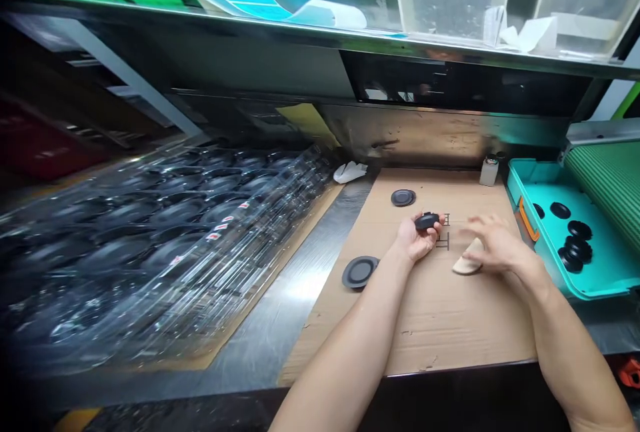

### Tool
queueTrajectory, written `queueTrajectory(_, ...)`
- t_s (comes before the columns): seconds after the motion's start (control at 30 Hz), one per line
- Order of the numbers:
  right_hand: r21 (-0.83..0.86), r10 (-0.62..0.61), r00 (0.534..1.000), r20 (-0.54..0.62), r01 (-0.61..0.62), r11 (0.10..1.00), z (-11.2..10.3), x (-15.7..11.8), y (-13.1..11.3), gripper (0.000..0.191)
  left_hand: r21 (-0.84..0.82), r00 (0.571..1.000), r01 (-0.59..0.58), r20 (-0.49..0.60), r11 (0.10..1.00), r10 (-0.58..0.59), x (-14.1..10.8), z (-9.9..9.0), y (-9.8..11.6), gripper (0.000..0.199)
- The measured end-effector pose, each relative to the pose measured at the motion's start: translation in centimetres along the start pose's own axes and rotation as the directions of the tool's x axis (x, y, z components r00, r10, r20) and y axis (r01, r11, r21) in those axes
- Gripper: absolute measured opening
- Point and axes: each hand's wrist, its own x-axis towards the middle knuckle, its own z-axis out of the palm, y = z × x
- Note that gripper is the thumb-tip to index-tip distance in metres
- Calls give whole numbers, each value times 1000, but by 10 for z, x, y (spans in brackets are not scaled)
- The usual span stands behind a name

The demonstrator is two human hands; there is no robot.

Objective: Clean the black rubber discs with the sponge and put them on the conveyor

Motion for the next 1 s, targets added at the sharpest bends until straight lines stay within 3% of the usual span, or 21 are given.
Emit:
queueTrajectory(0.07, 34, -91, 976, 196, 86, 996, 1, -5, -2, 46, -19, 1000, -9, 2, 1000, 9, 2, -1, 0, 43)
queueTrajectory(0.13, 30, -80, 961, 263, 75, 997, 4, -6, -2, 42, -7, 999, -38, 5, 999, 38, 5, -3, -1, 42)
queueTrajectory(0.23, 55, -70, 984, 166, 62, 997, 7, 0, 0, 43, 76, 988, -153, 3, 985, 153, 10, -5, -4, 43)
queueTrajectory(0.33, 134, 34, 997, -72, -24, 991, 11, 9, -7, 45, 174, 950, -309, 11, 935, 312, 18, -5, -15, 46)
queueTrajectory(0.4, 197, 219, 950, -223, -176, 965, 18, 13, -20, 46, 217, 931, -363, 47, 906, 362, 23, -2, -27, 45)
queueTrajectory(0.47, 189, 354, 887, -295, -309, 932, 28, 17, -37, 47, 242, 931, -364, 97, 899, 351, 26, 1, -40, 43)
queueTrajectory(0.57, 37, 331, 895, -300, -336, 941, 42, 21, -57, 45, 258, 946, -320, 133, 912, 295, 25, 3, -52, 38)
queueTrajectory(0.7, -42, 306, 902, -304, -333, 942, 47, 24, -64, 47, 239, 952, -273, 207, 932, 226, 21, 1, -49, 42)
queueTrajectory(0.87, -68, 232, 932, -278, -260, 963, 50, 29, -56, 48, 237, 963, -252, 159, 938, 218, 21, -2, -41, 35)
queueTrajectory(1.0, -65, 339, 893, -296, -373, 926, 52, 33, -34, 47, 291, 940, -333, 180, 897, 290, 22, -5, -41, 24)
